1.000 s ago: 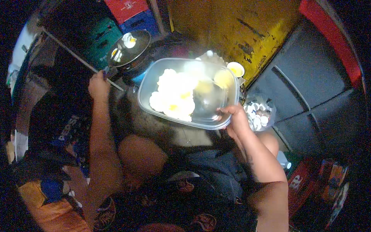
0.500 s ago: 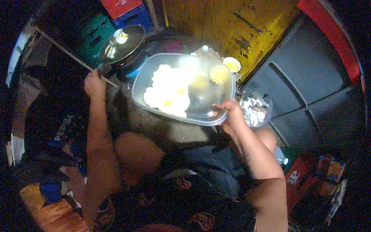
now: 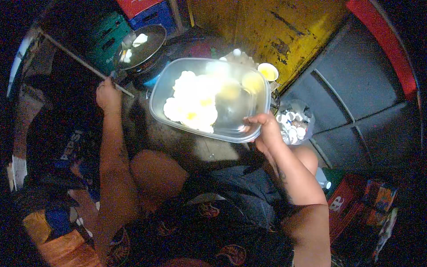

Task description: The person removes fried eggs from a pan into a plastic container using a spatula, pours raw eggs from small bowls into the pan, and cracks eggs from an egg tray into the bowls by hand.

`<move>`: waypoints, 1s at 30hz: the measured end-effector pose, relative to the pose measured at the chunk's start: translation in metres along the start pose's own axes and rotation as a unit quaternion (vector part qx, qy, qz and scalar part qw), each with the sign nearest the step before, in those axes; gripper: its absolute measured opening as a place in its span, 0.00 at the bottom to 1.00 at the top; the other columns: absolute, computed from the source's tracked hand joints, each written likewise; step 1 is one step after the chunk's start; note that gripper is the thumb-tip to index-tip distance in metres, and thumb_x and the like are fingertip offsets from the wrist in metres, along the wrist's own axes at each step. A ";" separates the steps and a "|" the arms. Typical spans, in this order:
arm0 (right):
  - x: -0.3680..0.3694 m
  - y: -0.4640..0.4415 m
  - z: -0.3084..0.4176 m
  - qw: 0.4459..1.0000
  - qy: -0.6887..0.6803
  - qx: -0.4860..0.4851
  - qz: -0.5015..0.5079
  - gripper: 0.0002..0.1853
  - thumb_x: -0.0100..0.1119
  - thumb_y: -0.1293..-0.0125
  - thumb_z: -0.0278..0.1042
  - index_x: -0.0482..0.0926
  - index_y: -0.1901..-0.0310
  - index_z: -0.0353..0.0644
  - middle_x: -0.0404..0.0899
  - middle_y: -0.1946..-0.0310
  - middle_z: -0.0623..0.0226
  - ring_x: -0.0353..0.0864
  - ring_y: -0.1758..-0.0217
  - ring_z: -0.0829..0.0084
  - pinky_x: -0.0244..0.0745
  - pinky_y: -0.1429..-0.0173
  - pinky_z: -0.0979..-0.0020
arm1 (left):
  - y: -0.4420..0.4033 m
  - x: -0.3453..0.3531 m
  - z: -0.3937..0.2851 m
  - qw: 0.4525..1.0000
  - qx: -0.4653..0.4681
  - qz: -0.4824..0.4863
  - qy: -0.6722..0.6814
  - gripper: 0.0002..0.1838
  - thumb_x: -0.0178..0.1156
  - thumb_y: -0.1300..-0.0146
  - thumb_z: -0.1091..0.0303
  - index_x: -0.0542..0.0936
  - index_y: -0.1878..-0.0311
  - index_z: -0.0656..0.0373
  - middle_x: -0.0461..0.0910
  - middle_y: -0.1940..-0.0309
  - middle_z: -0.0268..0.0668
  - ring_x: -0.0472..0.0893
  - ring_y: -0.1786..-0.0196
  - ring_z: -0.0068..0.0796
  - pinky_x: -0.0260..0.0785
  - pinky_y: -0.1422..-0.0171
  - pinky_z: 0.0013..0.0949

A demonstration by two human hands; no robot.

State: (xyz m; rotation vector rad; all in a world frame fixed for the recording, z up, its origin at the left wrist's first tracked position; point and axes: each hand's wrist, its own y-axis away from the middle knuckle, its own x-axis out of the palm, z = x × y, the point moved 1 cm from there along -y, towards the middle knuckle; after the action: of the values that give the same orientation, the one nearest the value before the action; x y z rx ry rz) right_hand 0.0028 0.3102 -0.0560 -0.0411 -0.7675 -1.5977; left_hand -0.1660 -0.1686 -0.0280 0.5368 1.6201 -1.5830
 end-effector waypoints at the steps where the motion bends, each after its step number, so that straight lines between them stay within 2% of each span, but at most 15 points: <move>1: 0.001 0.001 0.001 1.000 -0.001 0.003 -0.010 0.32 0.52 0.49 0.34 0.63 0.41 0.30 0.75 0.57 0.48 0.79 0.57 0.49 0.81 0.53 0.46 | -0.001 0.001 0.001 1.000 -0.007 -0.004 0.001 0.17 0.62 0.48 0.66 0.79 0.53 0.48 0.83 0.58 0.42 0.82 0.54 0.47 0.77 0.55 0.47; 6: 0.005 0.000 0.001 0.999 -0.011 0.007 -0.030 0.30 0.54 0.50 0.34 0.67 0.44 0.28 0.76 0.58 0.48 0.80 0.58 0.49 0.80 0.52 0.45 | -0.005 -0.017 0.005 0.998 -0.063 -0.020 0.012 0.13 0.61 0.47 0.67 0.81 0.56 0.50 0.82 0.61 0.43 0.82 0.56 0.48 0.77 0.56 0.48; 7: 0.006 0.001 0.003 1.000 -0.023 0.003 -0.008 0.29 0.55 0.51 0.34 0.69 0.47 0.28 0.78 0.59 0.48 0.80 0.58 0.49 0.80 0.52 0.46 | -0.006 -0.021 0.005 0.997 -0.070 -0.024 0.022 0.12 0.61 0.46 0.67 0.81 0.57 0.50 0.82 0.62 0.43 0.82 0.57 0.48 0.77 0.56 0.49; 10: 0.017 0.008 0.010 0.998 -0.056 0.013 -0.027 0.25 0.55 0.52 0.28 0.70 0.49 0.32 0.76 0.63 0.55 0.80 0.62 0.58 0.84 0.59 0.54 | -0.009 -0.032 -0.002 0.997 -0.077 -0.002 0.014 0.11 0.61 0.46 0.66 0.82 0.58 0.50 0.82 0.62 0.43 0.82 0.58 0.48 0.77 0.56 0.49; 14: 0.011 0.005 0.007 0.999 -0.039 0.007 -0.018 0.27 0.54 0.51 0.29 0.68 0.46 0.33 0.76 0.63 0.54 0.80 0.64 0.58 0.84 0.61 0.56 | -0.007 -0.041 -0.010 0.995 -0.079 0.053 -0.005 0.11 0.61 0.45 0.66 0.81 0.57 0.51 0.82 0.60 0.42 0.82 0.55 0.47 0.77 0.55 0.49; 17: -0.002 -0.001 0.001 1.000 -0.010 0.014 -0.022 0.28 0.55 0.51 0.36 0.71 0.48 0.27 0.79 0.60 0.48 0.81 0.59 0.50 0.81 0.52 0.48 | -0.008 -0.037 -0.013 0.993 -0.078 0.093 -0.005 0.12 0.61 0.45 0.66 0.81 0.56 0.50 0.82 0.59 0.41 0.81 0.54 0.47 0.76 0.55 0.48; 20: 0.004 0.004 0.004 0.999 -0.039 0.017 -0.031 0.26 0.54 0.52 0.30 0.69 0.47 0.32 0.77 0.63 0.54 0.80 0.65 0.58 0.85 0.63 0.56 | -0.003 -0.035 -0.017 0.997 -0.041 0.051 0.033 0.13 0.62 0.45 0.66 0.82 0.54 0.49 0.82 0.59 0.41 0.81 0.54 0.47 0.76 0.55 0.48; 26: 0.014 0.016 0.008 0.999 -0.033 -0.004 -0.038 0.25 0.54 0.51 0.29 0.71 0.48 0.31 0.77 0.64 0.55 0.80 0.65 0.58 0.84 0.60 0.57 | -0.002 -0.059 -0.008 0.997 -0.059 -0.007 0.048 0.13 0.62 0.45 0.65 0.82 0.55 0.49 0.82 0.63 0.42 0.81 0.57 0.48 0.74 0.54 0.47; 27: 0.014 0.017 0.006 0.999 -0.028 -0.009 -0.038 0.25 0.54 0.51 0.31 0.71 0.48 0.30 0.78 0.63 0.52 0.81 0.64 0.57 0.84 0.58 0.56 | -0.002 -0.062 -0.005 0.997 -0.063 -0.021 0.037 0.12 0.62 0.45 0.65 0.82 0.56 0.51 0.82 0.64 0.43 0.82 0.58 0.48 0.74 0.55 0.47; 29: 0.013 0.017 0.005 0.999 -0.018 -0.017 -0.036 0.27 0.54 0.50 0.35 0.71 0.48 0.28 0.80 0.61 0.48 0.83 0.61 0.53 0.82 0.54 0.52 | -0.001 -0.071 0.001 0.996 -0.079 0.000 0.028 0.12 0.63 0.45 0.65 0.82 0.57 0.52 0.82 0.64 0.43 0.82 0.58 0.49 0.75 0.55 0.47; 30: 0.010 0.017 0.004 0.999 -0.022 -0.011 -0.030 0.25 0.54 0.49 0.34 0.71 0.49 0.28 0.80 0.61 0.48 0.83 0.62 0.53 0.83 0.56 0.53 | -0.001 -0.078 0.004 0.996 -0.089 0.010 0.023 0.12 0.63 0.45 0.65 0.82 0.57 0.53 0.82 0.63 0.44 0.82 0.58 0.49 0.75 0.55 0.48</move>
State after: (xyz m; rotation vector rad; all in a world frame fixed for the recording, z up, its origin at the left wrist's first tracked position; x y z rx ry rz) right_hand 0.0144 0.3036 -0.0413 -0.0708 -0.7915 -1.6677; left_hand -0.1197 -0.1548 0.0332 0.4952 1.7643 -1.4044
